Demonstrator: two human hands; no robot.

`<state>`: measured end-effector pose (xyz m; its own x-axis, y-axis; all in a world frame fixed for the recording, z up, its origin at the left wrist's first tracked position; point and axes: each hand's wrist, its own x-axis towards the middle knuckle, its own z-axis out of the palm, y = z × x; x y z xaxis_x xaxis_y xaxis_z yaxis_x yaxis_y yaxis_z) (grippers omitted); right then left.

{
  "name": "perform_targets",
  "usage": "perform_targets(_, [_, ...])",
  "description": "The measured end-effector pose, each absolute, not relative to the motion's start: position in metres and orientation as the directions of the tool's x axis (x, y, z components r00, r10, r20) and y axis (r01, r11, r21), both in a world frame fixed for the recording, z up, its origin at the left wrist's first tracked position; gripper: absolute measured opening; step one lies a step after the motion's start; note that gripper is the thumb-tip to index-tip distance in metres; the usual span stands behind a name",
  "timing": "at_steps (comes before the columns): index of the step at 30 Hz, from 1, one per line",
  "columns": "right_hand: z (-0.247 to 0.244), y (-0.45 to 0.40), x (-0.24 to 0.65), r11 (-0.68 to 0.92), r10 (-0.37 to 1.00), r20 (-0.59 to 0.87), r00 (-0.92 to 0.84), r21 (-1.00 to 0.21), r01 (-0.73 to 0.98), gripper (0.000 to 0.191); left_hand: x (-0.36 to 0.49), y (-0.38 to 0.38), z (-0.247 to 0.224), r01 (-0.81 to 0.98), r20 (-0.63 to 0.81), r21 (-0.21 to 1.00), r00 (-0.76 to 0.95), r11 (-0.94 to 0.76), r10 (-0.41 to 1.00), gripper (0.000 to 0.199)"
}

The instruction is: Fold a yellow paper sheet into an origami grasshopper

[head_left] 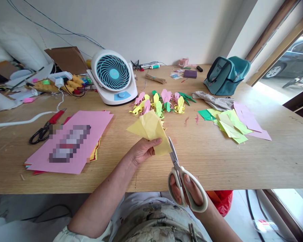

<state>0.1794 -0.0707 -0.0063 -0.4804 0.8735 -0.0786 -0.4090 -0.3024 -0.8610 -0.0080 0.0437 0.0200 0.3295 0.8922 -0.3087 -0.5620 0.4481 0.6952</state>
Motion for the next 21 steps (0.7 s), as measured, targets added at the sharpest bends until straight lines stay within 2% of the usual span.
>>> perform_targets(6, [-0.004, -0.073, 0.179, -0.327, 0.877, -0.115, -0.466, -0.854, -0.405, 0.051, -0.005, 0.040, 0.024, -0.534, -0.298, 0.716, 0.348, 0.450, 0.889, 0.038])
perform_targets(16, [-0.006, -0.074, 0.171, -0.315, 0.885, -0.070, -0.460, -0.817, -0.482, 0.043, -0.004, 0.040, 0.019, -0.540, -0.292, 0.712, 0.353, 0.449, 0.889, 0.038])
perform_targets(21, [0.003, -0.073, 0.167, -0.290, 0.898, -0.055, -0.437, -0.820, -0.493, 0.044, -0.004, 0.038, 0.018, -0.478, -0.278, 0.752, 0.393, 0.453, 0.876, 0.038])
